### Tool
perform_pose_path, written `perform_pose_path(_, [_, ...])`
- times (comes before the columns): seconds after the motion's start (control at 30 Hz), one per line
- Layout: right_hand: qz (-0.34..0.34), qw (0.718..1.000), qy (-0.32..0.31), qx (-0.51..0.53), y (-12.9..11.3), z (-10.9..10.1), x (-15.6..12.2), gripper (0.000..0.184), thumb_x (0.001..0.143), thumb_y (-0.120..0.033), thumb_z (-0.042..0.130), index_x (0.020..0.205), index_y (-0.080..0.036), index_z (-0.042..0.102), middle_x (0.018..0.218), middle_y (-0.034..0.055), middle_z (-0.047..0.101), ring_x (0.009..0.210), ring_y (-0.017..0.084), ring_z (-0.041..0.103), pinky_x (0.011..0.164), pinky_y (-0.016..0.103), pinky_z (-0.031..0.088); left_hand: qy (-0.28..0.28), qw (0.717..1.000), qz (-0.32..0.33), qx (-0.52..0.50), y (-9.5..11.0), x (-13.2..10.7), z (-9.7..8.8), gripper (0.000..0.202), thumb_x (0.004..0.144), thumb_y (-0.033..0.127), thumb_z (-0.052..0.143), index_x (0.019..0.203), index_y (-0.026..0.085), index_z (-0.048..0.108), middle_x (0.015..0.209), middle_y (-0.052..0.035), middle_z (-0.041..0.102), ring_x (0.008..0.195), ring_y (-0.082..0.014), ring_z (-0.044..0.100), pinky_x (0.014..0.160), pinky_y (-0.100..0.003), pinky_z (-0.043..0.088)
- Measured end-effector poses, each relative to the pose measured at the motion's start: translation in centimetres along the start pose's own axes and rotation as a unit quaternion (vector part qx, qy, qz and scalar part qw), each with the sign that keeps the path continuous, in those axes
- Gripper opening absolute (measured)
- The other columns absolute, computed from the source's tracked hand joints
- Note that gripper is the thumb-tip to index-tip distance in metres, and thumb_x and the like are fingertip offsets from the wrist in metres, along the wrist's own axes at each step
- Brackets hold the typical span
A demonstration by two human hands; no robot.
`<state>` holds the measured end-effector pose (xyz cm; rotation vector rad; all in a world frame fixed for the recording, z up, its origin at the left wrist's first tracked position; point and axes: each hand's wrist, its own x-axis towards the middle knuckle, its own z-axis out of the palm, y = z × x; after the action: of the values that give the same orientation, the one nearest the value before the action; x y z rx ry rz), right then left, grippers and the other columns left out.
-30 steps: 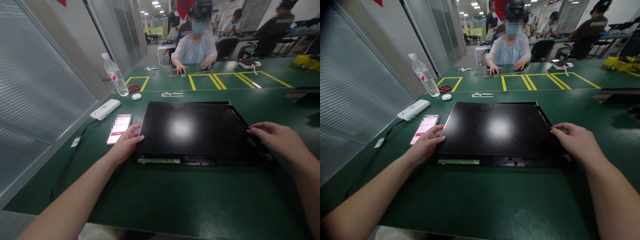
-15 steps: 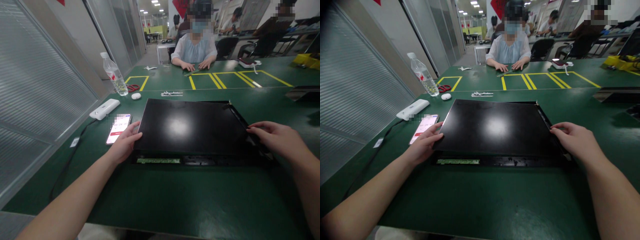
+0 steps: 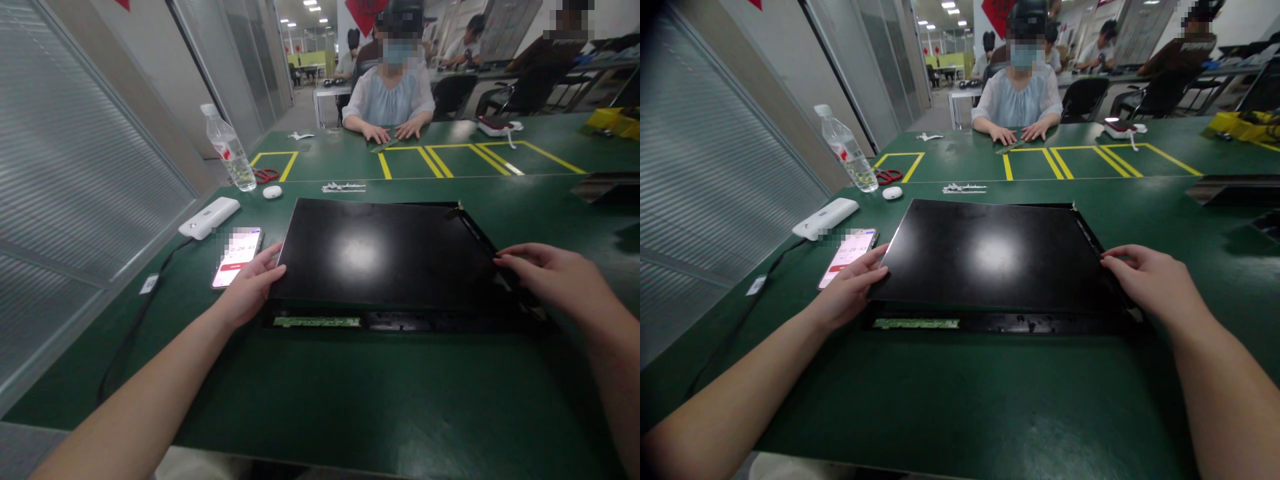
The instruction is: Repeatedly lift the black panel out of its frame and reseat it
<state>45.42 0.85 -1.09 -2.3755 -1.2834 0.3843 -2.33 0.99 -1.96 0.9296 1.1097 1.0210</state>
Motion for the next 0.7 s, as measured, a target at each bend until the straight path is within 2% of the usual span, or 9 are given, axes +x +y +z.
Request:
perform_pose_path(0.17, [-0.008,1.0,0.018,0.0,-0.3,-0.2,-0.1,0.04,0.057,-0.055,0.063,0.083,-0.027,0.075,0.064,0.0044,0.068,0.071,0.031,0.066,0.069,0.044,0.049,0.0,1.0,0.006,0.009,0.0,0.1,0.1,0.072,0.082,0.017,0.078,0.151,0.021,0.056,0.126,-0.0112,0.079,0.113,-0.0307,0.076,0.093,-0.038,0.064])
perform_pose_path(0.4, [0.01,1.0,0.003,-0.008,-0.7,-0.3,-0.3,0.043,0.061,-0.053,0.062,0.09,-0.025,0.076,0.068,0.0053,0.069,0.074,0.03,0.066,0.069,0.043,0.047,0.012,1.0,0.018,0.021,-0.1,-0.1,0.2,0.065,0.082,0.019,0.079,0.145,0.023,0.063,0.129,-0.0103,0.078,0.12,-0.0337,0.073,0.098,-0.043,0.062])
perform_pose_path(0.6, [0.021,1.0,-0.001,-0.007,-1.1,-0.5,-0.5,0.04,0.063,-0.05,0.062,0.091,-0.025,0.076,0.069,0.0053,0.069,0.075,0.03,0.066,0.07,0.042,0.047,0.003,0.998,0.058,0.035,-0.4,0.1,-0.3,0.061,0.079,0.027,0.085,0.138,0.024,0.07,0.134,-0.0099,0.075,0.13,-0.0361,0.066,0.109,-0.048,0.054])
perform_pose_path(0.7, [0.014,1.0,0.004,-0.004,-0.7,-0.3,-0.2,0.039,0.062,-0.05,0.063,0.089,-0.026,0.076,0.069,0.0048,0.069,0.074,0.029,0.066,0.069,0.042,0.047,0.02,0.992,0.094,0.082,-0.5,0.3,-0.7,0.06,0.075,0.031,0.088,0.133,0.024,0.074,0.144,-0.0105,0.069,0.141,-0.0385,0.056,0.119,-0.05,0.044])
